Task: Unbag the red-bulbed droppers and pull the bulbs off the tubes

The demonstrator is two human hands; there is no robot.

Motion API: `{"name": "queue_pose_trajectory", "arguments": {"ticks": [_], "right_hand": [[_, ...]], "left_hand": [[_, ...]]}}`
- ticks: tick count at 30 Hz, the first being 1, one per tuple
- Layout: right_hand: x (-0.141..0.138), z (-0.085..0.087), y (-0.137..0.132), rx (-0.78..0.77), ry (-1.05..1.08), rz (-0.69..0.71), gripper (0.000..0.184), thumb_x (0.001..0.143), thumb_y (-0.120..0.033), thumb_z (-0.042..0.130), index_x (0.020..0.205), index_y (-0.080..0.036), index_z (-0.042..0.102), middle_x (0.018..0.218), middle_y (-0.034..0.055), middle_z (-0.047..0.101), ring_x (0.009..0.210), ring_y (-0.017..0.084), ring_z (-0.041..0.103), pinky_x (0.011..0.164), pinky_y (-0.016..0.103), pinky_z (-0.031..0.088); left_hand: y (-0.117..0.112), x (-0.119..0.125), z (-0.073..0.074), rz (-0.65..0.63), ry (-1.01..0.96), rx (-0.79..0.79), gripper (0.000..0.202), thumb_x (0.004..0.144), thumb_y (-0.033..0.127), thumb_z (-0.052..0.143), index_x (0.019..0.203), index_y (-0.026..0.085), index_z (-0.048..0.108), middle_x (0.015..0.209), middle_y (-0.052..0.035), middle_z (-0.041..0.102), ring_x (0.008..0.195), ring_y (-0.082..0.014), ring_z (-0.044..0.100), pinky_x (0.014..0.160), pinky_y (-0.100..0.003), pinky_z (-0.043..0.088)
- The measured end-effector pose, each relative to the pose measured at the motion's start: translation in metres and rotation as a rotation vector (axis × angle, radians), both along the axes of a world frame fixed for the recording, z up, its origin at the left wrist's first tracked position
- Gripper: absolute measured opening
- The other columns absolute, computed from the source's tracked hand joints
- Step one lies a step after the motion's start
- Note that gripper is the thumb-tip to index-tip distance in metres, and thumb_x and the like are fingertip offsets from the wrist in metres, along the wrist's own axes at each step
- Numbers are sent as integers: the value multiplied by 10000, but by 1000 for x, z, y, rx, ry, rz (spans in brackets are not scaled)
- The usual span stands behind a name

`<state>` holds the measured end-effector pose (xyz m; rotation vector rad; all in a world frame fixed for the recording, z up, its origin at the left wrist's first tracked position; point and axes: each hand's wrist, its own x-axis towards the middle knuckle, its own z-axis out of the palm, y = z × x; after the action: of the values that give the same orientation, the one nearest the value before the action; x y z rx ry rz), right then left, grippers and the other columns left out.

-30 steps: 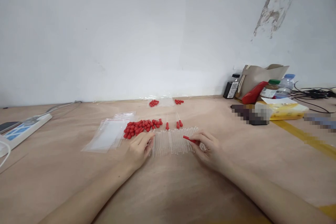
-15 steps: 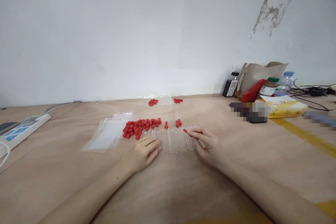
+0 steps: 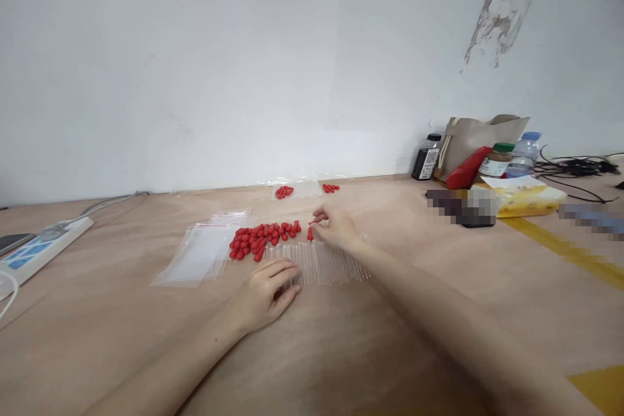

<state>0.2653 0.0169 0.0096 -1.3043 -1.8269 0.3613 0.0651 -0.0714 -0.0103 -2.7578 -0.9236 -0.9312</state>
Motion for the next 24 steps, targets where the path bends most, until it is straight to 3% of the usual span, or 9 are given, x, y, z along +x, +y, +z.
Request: {"name": "queue_pose_trajectory", "arguments": {"ticks": [4,8,11,14,18,24], "right_hand": [[-21,-11,3,75,-172,-32,133,706,-203,570,838,-213,558,805,-7,662,881,172,528,816,362,276],[-28,-13,1,69,-226,-5,143,700,-280,600,824,-217,564,783,-4,660,904,182,518,828,378,266],[-14,-7,7,-80,-168,-31,172,738,-354,557,862,-237,577,832,-16,656,860,140,546,815,317,323],[17,0,22,-240,-122,-184,177,763,-301,501,897,-214,579,918,14,642,802,115,569,708,240,385],[54,-1,36,-438,-166,-315,180,633,-339,611,689,-168,605,749,70,649,679,178,588,560,255,398],[51,-8,37,-593,-208,-332,312,525,-476,648,580,-172,603,630,59,628,609,193,581,513,276,405]], "left_hand": [[-1,-2,-2,-8,10,-53,252,807,217,505,1043,172,581,1021,-90,609,990,-194,545,868,-376,461],[-1,-4,-4,-27,13,-96,263,817,225,504,1067,173,568,1034,-85,606,1024,-189,530,887,-369,453],[1,-7,-5,-35,25,-103,277,816,264,520,1075,179,568,1046,-84,609,1035,-191,532,878,-367,464],[4,-9,-5,-42,41,-96,300,802,300,543,1077,185,570,1062,-85,608,1044,-195,535,872,-369,472],[7,-11,-6,-45,56,-92,304,806,308,537,1083,189,570,1071,-85,609,1047,-198,538,869,-371,477],[5,-11,-6,-36,42,-51,312,795,307,553,1085,194,569,1084,-89,595,1041,-198,536,870,-374,474]]}}
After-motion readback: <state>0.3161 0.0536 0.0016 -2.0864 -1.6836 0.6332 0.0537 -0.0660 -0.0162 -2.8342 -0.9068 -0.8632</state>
